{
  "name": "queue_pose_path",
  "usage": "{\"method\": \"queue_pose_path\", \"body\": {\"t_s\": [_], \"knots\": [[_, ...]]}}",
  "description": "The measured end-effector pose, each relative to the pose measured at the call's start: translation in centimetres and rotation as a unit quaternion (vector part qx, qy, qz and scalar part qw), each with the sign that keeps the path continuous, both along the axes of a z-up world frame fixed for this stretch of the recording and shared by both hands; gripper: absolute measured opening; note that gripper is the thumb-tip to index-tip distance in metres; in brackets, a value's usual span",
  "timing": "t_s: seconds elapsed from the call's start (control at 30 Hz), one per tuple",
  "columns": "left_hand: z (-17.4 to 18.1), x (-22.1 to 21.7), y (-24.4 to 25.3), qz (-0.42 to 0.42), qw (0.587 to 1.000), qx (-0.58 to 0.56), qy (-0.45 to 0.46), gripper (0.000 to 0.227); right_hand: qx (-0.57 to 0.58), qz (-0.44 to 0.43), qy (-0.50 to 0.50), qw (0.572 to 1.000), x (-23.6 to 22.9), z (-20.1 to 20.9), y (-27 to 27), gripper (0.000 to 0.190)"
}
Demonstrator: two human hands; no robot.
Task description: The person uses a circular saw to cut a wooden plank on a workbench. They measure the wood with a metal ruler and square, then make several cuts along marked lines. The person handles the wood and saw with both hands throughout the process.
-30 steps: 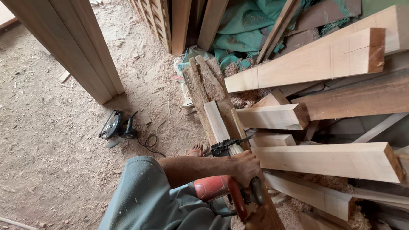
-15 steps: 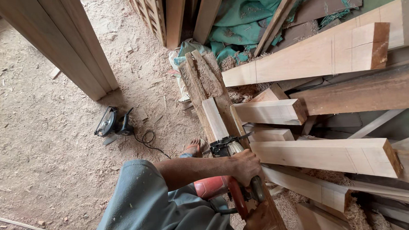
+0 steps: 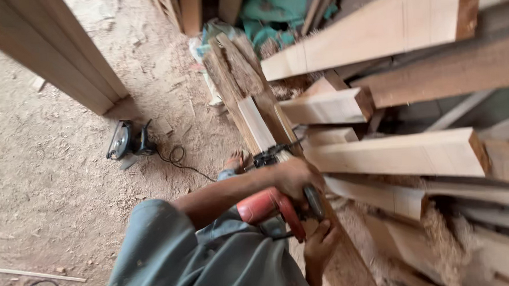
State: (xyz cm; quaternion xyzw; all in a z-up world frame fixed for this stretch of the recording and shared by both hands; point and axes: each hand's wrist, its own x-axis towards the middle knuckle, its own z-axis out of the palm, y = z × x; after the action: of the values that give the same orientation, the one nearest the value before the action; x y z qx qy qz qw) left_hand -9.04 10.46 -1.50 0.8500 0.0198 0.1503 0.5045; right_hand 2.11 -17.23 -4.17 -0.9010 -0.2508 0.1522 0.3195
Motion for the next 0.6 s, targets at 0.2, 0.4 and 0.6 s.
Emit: {"method": "queue_pose_path", "body": {"t_s": [0.2, 0.4, 0.6], "knots": [[-7.2, -8.4, -1.1, 0.548, 0.825, -0.127, 0.053, 0.014, 0.124, 0.336, -0.137, 0.924, -5.8, 6.9, 5.4, 0.054], [-11.3, -12.8, -4.9, 0.442, 0.834, -0.222, 0.245, 0.035, 0.037, 0.356, 0.086, 0.93, -5.3, 9.2, 10.9, 0.058], [-9.7, -11.3, -8.6, 0.436, 0.853, -0.231, 0.174, 0.029, 0.071, 0.356, 0.01, 0.932, -5.0, 12.4, 6.9, 0.058]]}}
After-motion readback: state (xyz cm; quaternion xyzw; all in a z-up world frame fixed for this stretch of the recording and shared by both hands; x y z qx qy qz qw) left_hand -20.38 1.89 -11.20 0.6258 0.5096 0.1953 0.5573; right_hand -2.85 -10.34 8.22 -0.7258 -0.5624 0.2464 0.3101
